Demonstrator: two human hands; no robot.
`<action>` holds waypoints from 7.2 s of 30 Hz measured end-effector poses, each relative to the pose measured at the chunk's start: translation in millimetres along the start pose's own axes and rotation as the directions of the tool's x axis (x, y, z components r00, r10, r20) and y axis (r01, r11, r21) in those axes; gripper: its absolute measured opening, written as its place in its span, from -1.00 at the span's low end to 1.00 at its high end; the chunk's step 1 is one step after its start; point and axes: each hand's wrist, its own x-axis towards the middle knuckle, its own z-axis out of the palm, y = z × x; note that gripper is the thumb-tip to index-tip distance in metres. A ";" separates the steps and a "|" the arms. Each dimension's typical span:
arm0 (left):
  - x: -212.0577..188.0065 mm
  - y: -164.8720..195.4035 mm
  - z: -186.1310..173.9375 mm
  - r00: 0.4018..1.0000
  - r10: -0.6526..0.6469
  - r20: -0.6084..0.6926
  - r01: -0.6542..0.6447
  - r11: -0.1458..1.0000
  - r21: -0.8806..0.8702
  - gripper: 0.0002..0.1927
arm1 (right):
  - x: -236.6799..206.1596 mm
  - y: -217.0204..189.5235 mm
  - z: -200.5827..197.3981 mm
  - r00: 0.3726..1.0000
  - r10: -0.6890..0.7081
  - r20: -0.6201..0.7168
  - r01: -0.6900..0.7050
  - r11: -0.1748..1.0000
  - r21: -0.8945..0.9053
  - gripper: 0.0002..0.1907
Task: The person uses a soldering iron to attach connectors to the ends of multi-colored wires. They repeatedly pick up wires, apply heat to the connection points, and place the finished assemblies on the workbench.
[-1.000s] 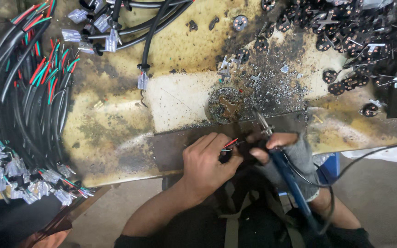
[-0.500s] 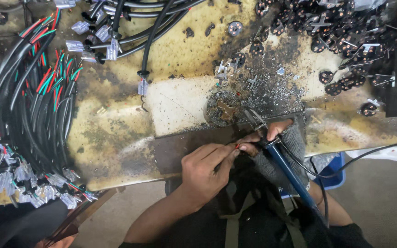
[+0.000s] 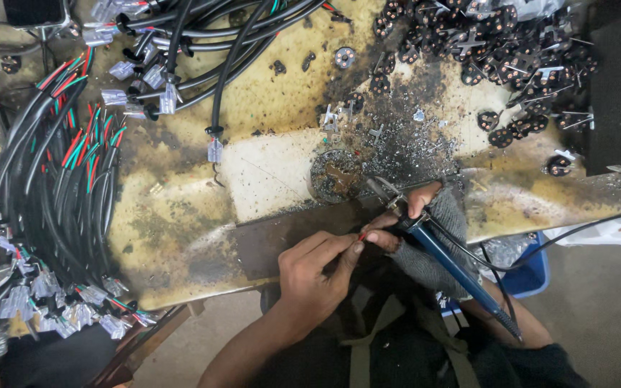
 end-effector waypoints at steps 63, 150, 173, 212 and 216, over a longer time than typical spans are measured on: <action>21.1 -6.9 -18.5 0.954 -0.104 0.280 0.010 0.948 0.319 -0.88 | -3.5 -11.6 5.2 0.985 -0.078 0.152 0.092 0.992 -0.086 -0.66; 1.4 -36.1 -17.4 0.995 -0.074 0.068 0.052 0.959 0.278 -0.81 | -66.0 49.9 -13.2 0.711 0.688 0.146 -0.699 0.672 0.244 -0.84; 1.0 -25.3 -24.4 0.995 -0.085 0.056 0.067 0.961 0.268 -0.81 | 55.8 3.7 -84.4 0.930 -0.316 -0.190 0.065 0.648 -0.759 -0.69; 35.9 -17.2 -35.7 0.985 -0.119 0.122 0.084 0.961 0.263 -0.85 | 78.1 -67.5 -58.6 0.948 0.312 0.057 -0.288 0.923 -0.255 -0.87; 35.9 -19.9 -34.8 0.990 -0.090 0.112 0.058 0.963 0.263 -0.87 | 69.3 -68.3 -37.9 0.935 0.326 -0.137 -0.332 0.943 -0.025 -0.66</action>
